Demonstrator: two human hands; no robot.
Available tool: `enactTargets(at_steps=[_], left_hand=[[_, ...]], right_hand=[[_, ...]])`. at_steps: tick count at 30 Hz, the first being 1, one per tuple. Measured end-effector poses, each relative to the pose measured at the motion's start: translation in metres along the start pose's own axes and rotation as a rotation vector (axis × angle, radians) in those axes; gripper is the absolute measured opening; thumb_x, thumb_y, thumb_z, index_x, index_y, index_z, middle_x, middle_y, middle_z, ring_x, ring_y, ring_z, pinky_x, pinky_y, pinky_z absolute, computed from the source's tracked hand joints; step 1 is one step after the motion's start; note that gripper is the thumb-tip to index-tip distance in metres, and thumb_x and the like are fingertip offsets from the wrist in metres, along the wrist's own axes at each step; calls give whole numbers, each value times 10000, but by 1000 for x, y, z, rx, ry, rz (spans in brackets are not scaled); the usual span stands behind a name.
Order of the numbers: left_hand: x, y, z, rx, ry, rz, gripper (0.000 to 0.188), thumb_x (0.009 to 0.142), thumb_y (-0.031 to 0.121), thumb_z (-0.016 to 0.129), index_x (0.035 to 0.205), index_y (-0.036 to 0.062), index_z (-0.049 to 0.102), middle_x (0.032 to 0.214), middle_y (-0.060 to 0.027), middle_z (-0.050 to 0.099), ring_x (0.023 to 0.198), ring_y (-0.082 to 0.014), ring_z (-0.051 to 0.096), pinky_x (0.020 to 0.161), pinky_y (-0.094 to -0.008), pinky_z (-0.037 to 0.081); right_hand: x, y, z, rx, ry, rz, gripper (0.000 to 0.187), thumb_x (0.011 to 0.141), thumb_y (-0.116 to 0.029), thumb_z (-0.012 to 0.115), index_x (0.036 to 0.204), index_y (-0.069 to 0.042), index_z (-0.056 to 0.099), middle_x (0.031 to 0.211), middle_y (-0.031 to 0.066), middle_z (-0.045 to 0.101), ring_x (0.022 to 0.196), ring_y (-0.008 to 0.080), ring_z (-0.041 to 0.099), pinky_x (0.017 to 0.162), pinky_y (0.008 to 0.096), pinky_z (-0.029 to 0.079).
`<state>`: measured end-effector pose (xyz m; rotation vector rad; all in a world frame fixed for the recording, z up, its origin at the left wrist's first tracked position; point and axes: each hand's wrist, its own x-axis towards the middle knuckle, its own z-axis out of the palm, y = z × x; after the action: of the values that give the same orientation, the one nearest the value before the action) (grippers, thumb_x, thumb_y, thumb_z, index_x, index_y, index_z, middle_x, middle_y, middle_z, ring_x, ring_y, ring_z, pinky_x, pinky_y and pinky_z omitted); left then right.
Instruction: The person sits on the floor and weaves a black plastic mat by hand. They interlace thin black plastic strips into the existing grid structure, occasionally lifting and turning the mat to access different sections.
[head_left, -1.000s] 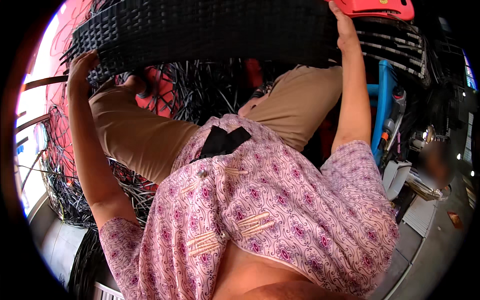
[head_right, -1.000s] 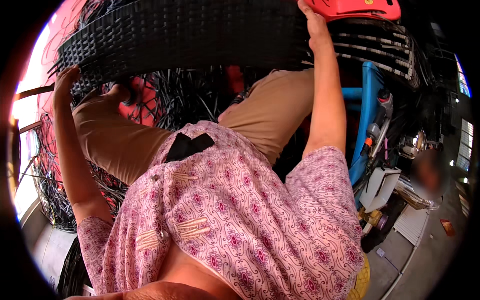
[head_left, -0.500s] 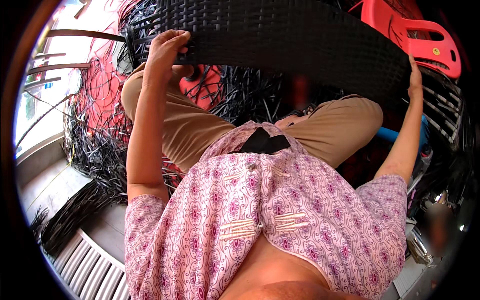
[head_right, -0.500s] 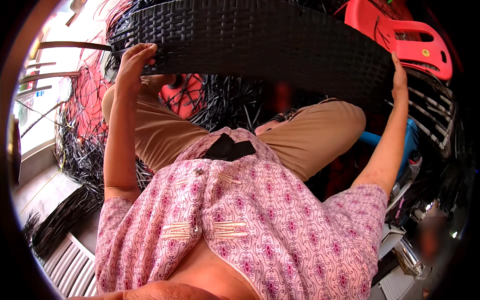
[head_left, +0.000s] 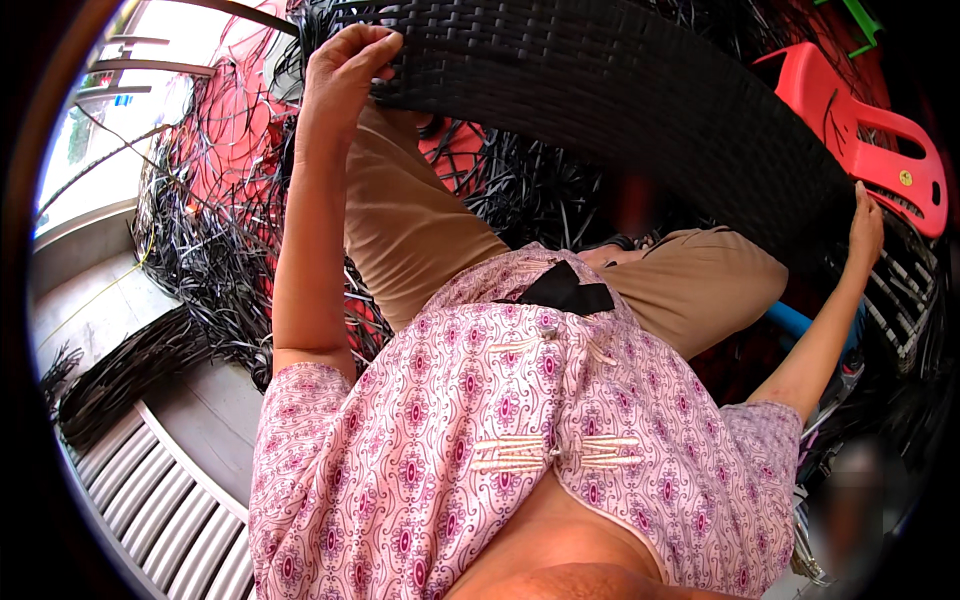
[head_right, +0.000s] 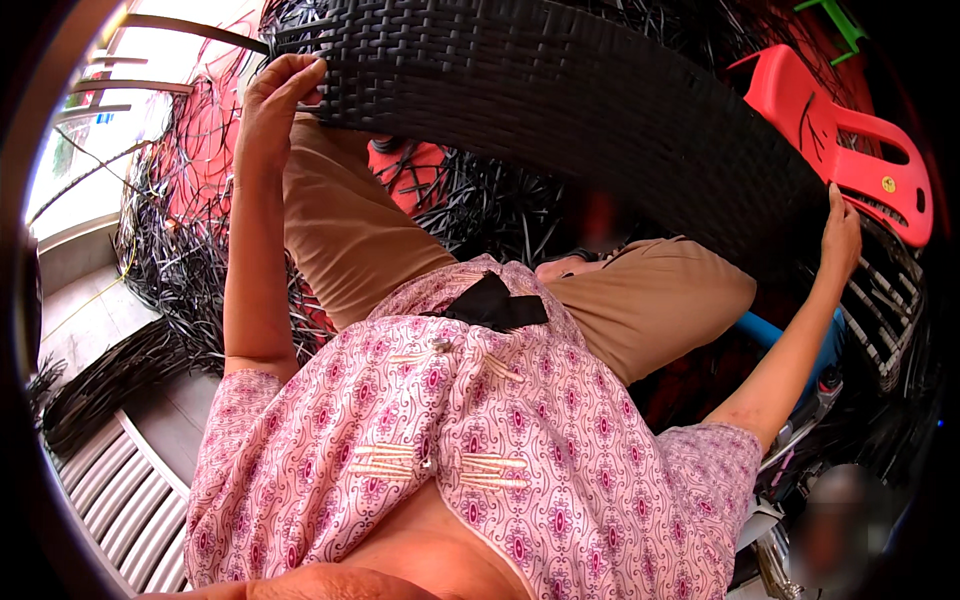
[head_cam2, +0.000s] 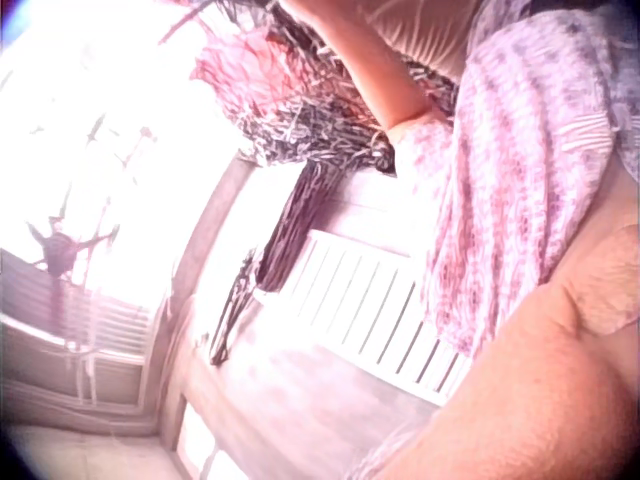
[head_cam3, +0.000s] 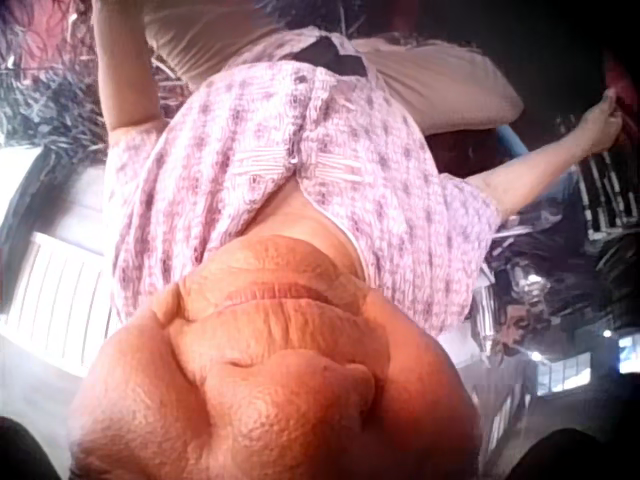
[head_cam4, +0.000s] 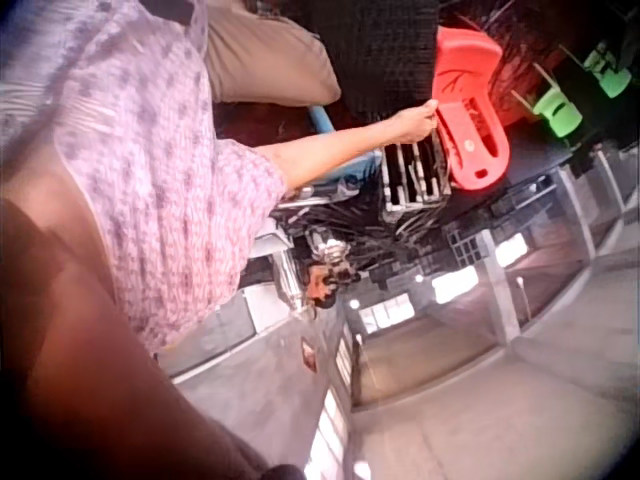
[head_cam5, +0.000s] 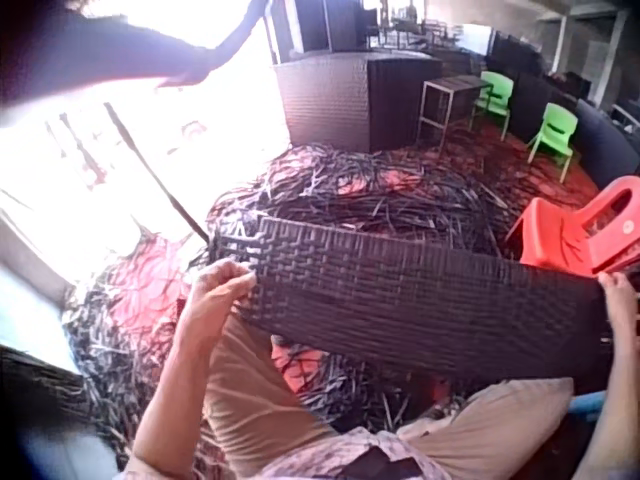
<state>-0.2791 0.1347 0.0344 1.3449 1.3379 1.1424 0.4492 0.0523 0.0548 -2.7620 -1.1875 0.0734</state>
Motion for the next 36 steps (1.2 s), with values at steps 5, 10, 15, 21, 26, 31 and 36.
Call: enactTargets(at_steps=[5, 10, 15, 21, 26, 31, 36], left_hand=[[-23, 39, 20, 74, 7, 160, 100, 919, 127, 707, 970, 40, 706, 867, 36, 663, 761, -40, 569, 689, -206, 466], [-36, 71, 45, 343, 34, 311, 136, 899, 147, 714, 953, 23, 699, 794, 1, 649, 695, -71, 583, 636, -241, 476], [-43, 95, 52, 493, 71, 357, 130, 869, 129, 709, 887, 11, 658, 723, -61, 608, 623, -124, 563, 578, -286, 453], [-42, 79, 49, 229, 14, 279, 112, 889, 119, 698, 880, 13, 663, 714, -8, 606, 640, -68, 547, 571, -249, 444], [-23, 56, 55, 3, -88, 221, 119, 908, 131, 692, 910, 13, 678, 735, 15, 616, 666, -52, 557, 602, -228, 454], [-9, -5, 68, 503, 15, 210, 235, 890, 248, 708, 994, 41, 749, 850, -72, 720, 776, -182, 686, 736, -305, 536], [-23, -16, 101, 869, 148, 211, 243, 870, 333, 693, 927, 106, 757, 976, -123, 693, 897, -332, 697, 796, -458, 535]], right_hand=[[-90, -153, -37, 303, 586, -577, 463, 957, -441, 619, 1228, -76, 701, 1179, 155, 706, 1088, 272, 662, 967, 373, 498], [-198, -323, 10, 1196, -335, -957, 289, 1007, -161, 610, 1192, 52, 671, 1118, 104, 726, 1060, 174, 682, 974, 275, 502], [-262, -386, 43, 1264, -651, -1108, 252, 995, -200, 629, 1103, 6, 727, 971, 60, 742, 907, 123, 682, 849, 253, 534], [-273, -389, 60, 1381, -816, -1025, 191, 950, -198, 697, 1007, -25, 753, 814, 1, 698, 734, 63, 620, 687, 212, 515], [-270, -380, 60, 1341, -743, -892, 160, 928, -192, 725, 957, -40, 766, 727, -23, 650, 651, 36, 564, 603, 192, 467], [-264, -363, 73, 1506, -707, -610, 131, 896, -155, 754, 901, -24, 750, 714, -16, 638, 605, 40, 531, 563, 183, 428], [-272, -360, 79, 1505, -712, -572, 137, 902, -147, 751, 946, -18, 747, 725, -16, 639, 606, 38, 526, 552, 182, 416]])
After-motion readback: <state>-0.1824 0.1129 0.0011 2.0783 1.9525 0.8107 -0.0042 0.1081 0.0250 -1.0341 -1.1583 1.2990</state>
